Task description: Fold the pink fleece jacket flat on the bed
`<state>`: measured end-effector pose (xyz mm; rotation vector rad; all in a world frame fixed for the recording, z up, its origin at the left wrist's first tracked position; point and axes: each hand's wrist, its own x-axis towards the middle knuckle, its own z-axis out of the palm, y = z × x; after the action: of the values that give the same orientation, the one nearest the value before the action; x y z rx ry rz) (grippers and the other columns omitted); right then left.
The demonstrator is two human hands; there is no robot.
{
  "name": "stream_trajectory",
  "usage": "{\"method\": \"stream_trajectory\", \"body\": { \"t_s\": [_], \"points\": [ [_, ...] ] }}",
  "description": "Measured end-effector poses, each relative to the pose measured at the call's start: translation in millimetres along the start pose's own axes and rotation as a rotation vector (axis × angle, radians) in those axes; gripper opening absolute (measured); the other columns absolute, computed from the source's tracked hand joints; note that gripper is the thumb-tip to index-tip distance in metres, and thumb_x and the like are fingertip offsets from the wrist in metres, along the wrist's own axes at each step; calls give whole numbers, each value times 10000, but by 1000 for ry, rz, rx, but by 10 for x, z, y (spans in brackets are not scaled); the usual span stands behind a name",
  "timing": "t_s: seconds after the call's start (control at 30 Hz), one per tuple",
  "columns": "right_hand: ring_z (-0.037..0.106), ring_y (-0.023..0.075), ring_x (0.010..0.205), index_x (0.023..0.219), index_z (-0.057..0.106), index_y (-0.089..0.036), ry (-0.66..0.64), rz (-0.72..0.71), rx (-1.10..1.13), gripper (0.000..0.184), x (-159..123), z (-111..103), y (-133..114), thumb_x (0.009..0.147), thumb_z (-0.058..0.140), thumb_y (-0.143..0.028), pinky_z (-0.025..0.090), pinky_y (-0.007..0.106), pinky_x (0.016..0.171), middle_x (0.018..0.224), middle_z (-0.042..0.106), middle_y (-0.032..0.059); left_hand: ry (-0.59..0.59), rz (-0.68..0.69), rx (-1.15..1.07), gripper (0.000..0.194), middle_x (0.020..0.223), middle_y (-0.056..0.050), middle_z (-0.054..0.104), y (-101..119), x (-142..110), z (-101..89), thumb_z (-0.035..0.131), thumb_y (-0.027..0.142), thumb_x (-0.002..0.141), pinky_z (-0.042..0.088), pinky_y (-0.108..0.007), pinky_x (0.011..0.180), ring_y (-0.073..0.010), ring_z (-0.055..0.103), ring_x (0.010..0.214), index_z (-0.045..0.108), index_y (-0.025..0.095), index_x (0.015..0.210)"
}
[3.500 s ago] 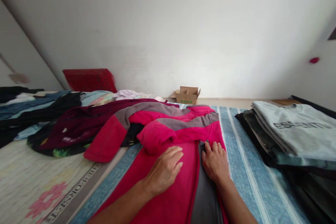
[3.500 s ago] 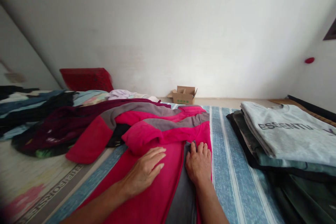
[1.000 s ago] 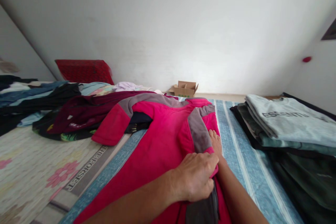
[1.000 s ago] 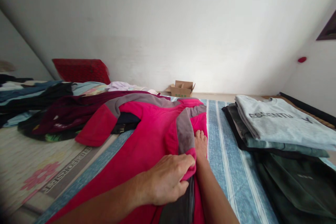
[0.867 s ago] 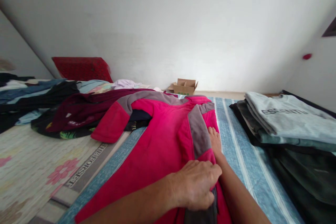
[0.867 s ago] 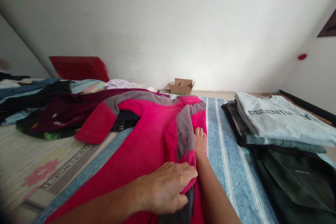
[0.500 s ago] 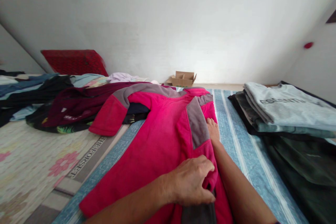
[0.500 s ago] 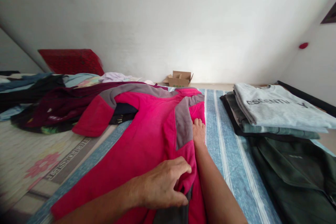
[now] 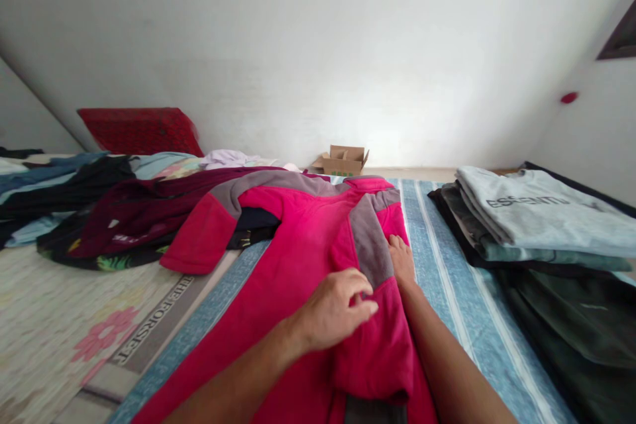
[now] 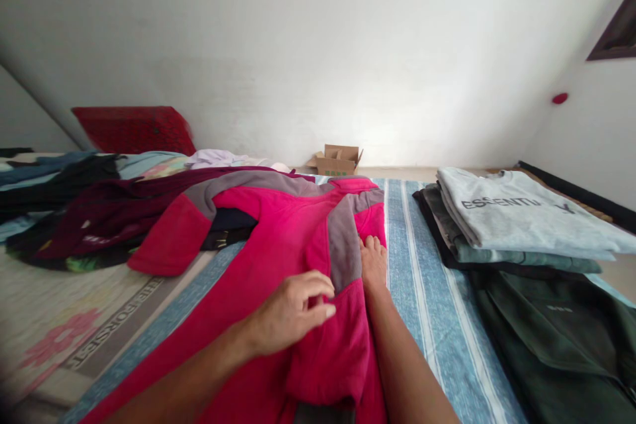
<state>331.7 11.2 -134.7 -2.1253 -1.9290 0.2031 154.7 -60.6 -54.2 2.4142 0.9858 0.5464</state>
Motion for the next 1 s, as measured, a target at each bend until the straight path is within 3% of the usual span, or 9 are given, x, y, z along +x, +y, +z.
{"method": "stream_trajectory", "body": {
  "t_s": [0.07, 0.13, 0.27, 0.47, 0.67, 0.83, 0.9, 1.0],
  "points": [
    [380, 237, 1184, 1313, 477, -263, 0, 4, 14, 407, 9, 8, -3, 929, 365, -336, 283, 333, 960, 1233, 481, 87, 142, -109, 121, 121, 828, -34, 628, -233, 222, -39, 505, 183, 808, 465, -265, 772, -156, 594, 803, 623, 167, 788],
    [384, 241, 1187, 1307, 489, -255, 0, 4, 24, 406, 17, 22, 0, 927, 367, -326, 284, 334, 963, 1244, 481, 95, 220, -152, 236, 168, 1000, -67, 637, -446, 454, -19, 489, 177, 818, 447, -314, 889, -191, 583, 984, 627, 167, 914],
    [363, 243, 1228, 1306, 500, -244, 7, -8, 41, 408, 30, 71, 16, 928, 350, -273, 271, 336, 990, 1265, 483, 101, 213, -145, 356, 322, 1319, -143, 499, -685, 785, 170, 462, 202, 864, 327, -352, 1054, -220, 418, 1261, 545, 109, 1161],
    [303, 296, 1307, 1320, 501, -202, 38, 5, 82, 445, 62, 199, 63, 892, 378, -217, 252, 389, 1028, 1359, 430, 127, 124, -191, 369, 431, 1439, -114, 382, -741, 854, 503, 374, 303, 937, 239, -429, 1100, -228, 281, 1353, 430, 121, 1323],
    [397, 267, 1255, 1258, 563, -172, 78, -35, 170, 451, 83, 239, 156, 840, 398, -216, 286, 364, 1035, 1313, 494, 123, 171, -169, 370, 457, 1447, -91, 376, -818, 847, 643, 309, 368, 958, 231, -454, 1095, -234, 263, 1361, 418, 153, 1346],
    [597, 226, 940, 991, 696, -203, 57, -110, 424, 374, 106, 59, 185, 825, 379, -315, 447, 298, 815, 1014, 665, 72, 196, -161, 343, 464, 1449, -84, 375, -827, 849, 693, 314, 386, 954, 234, -469, 1095, -237, 251, 1364, 417, 162, 1347],
    [607, 212, 774, 826, 706, -199, 61, -66, 559, 350, 172, -44, 189, 805, 400, -366, 448, 283, 694, 810, 677, 51, 195, -165, 327, 463, 1449, -86, 374, -818, 843, 703, 333, 381, 947, 236, -472, 1094, -243, 250, 1364, 420, 159, 1344],
    [547, 172, 591, 614, 635, -183, 115, 36, 558, 327, 391, -171, 189, 768, 448, -402, 383, 259, 561, 585, 594, 27, 211, -162, 305, 478, 1450, -95, 370, -803, 834, 706, 362, 388, 931, 223, -485, 1097, -260, 244, 1365, 426, 151, 1341]
  ]
}}
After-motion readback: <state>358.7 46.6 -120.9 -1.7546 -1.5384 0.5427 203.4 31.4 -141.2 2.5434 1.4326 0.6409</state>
